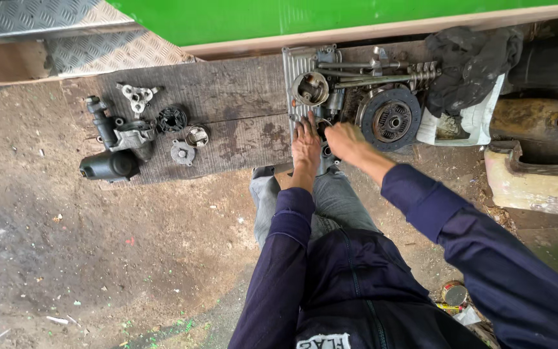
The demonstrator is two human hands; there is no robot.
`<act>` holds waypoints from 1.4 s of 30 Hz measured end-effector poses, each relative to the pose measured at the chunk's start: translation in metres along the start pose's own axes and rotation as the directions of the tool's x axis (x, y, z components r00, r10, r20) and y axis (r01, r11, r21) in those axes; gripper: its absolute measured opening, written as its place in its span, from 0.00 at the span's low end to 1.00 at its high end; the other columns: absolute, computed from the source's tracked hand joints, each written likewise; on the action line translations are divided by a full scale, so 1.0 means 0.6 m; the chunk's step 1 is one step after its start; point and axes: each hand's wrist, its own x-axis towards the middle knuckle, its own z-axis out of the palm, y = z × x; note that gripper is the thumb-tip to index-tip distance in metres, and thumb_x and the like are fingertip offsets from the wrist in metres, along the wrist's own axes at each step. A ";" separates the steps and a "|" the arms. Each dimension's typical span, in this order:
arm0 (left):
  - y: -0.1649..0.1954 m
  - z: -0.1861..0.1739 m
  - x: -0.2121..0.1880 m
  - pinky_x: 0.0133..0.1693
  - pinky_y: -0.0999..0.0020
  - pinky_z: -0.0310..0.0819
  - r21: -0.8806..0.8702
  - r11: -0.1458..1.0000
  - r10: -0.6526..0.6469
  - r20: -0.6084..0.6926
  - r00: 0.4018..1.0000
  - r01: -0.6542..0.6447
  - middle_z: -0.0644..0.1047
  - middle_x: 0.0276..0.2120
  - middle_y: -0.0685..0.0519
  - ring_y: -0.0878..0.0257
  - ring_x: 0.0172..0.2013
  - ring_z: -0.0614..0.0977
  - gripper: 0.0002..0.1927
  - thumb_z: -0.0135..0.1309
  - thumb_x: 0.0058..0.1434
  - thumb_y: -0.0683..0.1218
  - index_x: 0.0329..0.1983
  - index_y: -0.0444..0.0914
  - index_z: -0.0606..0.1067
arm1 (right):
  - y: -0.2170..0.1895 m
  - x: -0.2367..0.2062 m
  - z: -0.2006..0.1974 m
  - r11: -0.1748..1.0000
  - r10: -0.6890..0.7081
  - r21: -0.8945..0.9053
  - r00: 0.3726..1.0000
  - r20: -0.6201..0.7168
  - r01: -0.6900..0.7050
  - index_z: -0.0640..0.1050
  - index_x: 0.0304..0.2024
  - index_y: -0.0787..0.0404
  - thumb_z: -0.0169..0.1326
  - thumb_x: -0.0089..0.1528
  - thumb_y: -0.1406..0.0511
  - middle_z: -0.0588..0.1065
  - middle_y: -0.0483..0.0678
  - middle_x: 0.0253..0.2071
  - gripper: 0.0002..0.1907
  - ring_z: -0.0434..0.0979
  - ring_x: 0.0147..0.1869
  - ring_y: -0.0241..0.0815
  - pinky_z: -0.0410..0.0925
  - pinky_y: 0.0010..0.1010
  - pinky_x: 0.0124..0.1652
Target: The person uses a wrench to loosen and remove a bolt from a disassembled engine block resting on a wooden plank. They then wipe the area with a rag and reposition a piston within the cylinder bore.
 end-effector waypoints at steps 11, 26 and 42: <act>-0.007 -0.022 -0.001 0.69 0.62 0.57 -0.008 0.999 0.054 0.123 0.991 -0.053 0.53 0.74 0.36 0.46 0.73 0.58 0.59 0.63 0.56 0.42 0.76 0.27 0.34 | -0.025 -0.080 0.128 0.891 0.197 0.452 0.928 -0.317 -0.035 0.67 0.68 0.57 0.45 0.67 0.70 0.77 0.70 0.35 0.25 0.81 0.36 0.66 0.75 0.53 0.38; -0.009 -0.015 0.000 0.70 0.63 0.53 0.081 0.993 0.058 0.244 0.968 -0.080 0.47 0.75 0.36 0.47 0.74 0.52 0.63 0.67 0.55 0.46 0.75 0.28 0.32 | 0.002 -0.080 0.123 0.966 0.119 0.253 0.954 -0.276 -0.048 0.59 0.73 0.62 0.36 0.59 0.83 0.61 0.82 0.64 0.39 0.84 0.27 0.56 0.79 0.43 0.31; -0.009 -0.005 0.003 0.70 0.63 0.51 0.088 0.992 0.077 0.154 0.985 -0.091 0.48 0.75 0.37 0.48 0.74 0.52 0.49 0.54 0.65 0.46 0.76 0.29 0.34 | 0.024 -0.049 0.101 0.767 0.214 0.630 0.974 -0.069 -0.124 0.74 0.57 0.67 0.37 0.77 0.68 0.65 0.54 0.19 0.15 0.64 0.18 0.46 0.71 0.46 0.25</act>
